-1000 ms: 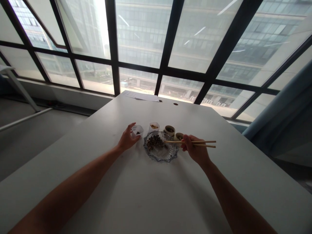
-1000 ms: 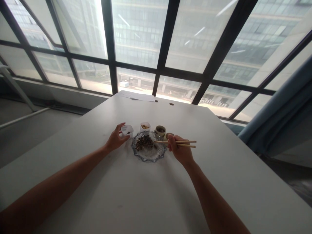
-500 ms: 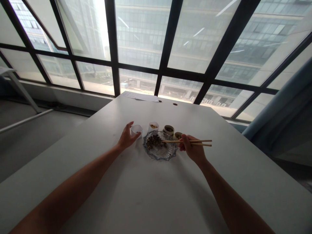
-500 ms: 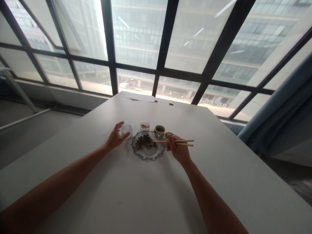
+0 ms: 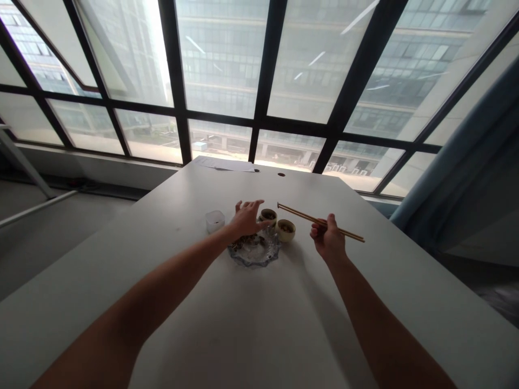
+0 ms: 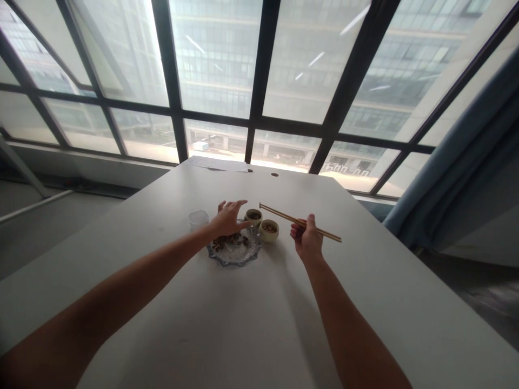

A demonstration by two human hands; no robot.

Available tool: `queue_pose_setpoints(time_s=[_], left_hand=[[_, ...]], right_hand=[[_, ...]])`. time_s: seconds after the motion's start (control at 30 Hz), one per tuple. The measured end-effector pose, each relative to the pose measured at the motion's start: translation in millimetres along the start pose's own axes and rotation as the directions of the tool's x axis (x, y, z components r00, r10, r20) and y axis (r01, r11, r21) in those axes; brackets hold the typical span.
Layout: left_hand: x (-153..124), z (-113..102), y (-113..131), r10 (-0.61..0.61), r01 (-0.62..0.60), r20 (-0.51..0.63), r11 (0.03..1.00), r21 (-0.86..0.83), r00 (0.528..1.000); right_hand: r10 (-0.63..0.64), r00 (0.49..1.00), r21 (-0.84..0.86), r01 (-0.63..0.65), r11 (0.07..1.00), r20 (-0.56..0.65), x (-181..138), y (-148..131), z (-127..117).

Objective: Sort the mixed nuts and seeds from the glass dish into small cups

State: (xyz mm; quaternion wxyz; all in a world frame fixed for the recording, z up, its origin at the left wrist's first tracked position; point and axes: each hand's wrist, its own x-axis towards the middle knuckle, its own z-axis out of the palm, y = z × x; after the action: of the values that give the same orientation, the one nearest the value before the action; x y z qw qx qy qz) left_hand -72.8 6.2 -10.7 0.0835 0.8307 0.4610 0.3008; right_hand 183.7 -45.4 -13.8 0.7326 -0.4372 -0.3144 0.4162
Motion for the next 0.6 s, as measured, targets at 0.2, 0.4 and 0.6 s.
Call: queue_pose_setpoints(time_s=[0.2, 0.4, 0.6], left_hand=[[40.1, 18.5, 18.0, -0.150, 0.105, 0.242, 0.976, 0.190, 0.959], [46.5, 21.3, 19.5, -0.141, 0.104, 0.221, 0.979, 0.174, 0.965], [41.8, 24.8, 16.3, 0.001, -0.010, 0.085, 0.994, 0.105, 0.996]], right_hand=[[-0.115, 0.984, -0.074, 0.106, 0.992, -0.139, -8.9, -8.9, 6.0], [-0.557, 0.820, -0.454, 0.548, 0.702, 0.129, -33.2, -13.1, 5.8], [-0.568, 0.765, -0.537, 0.630, 0.562, 0.303, -35.8, 2.1, 0.9]])
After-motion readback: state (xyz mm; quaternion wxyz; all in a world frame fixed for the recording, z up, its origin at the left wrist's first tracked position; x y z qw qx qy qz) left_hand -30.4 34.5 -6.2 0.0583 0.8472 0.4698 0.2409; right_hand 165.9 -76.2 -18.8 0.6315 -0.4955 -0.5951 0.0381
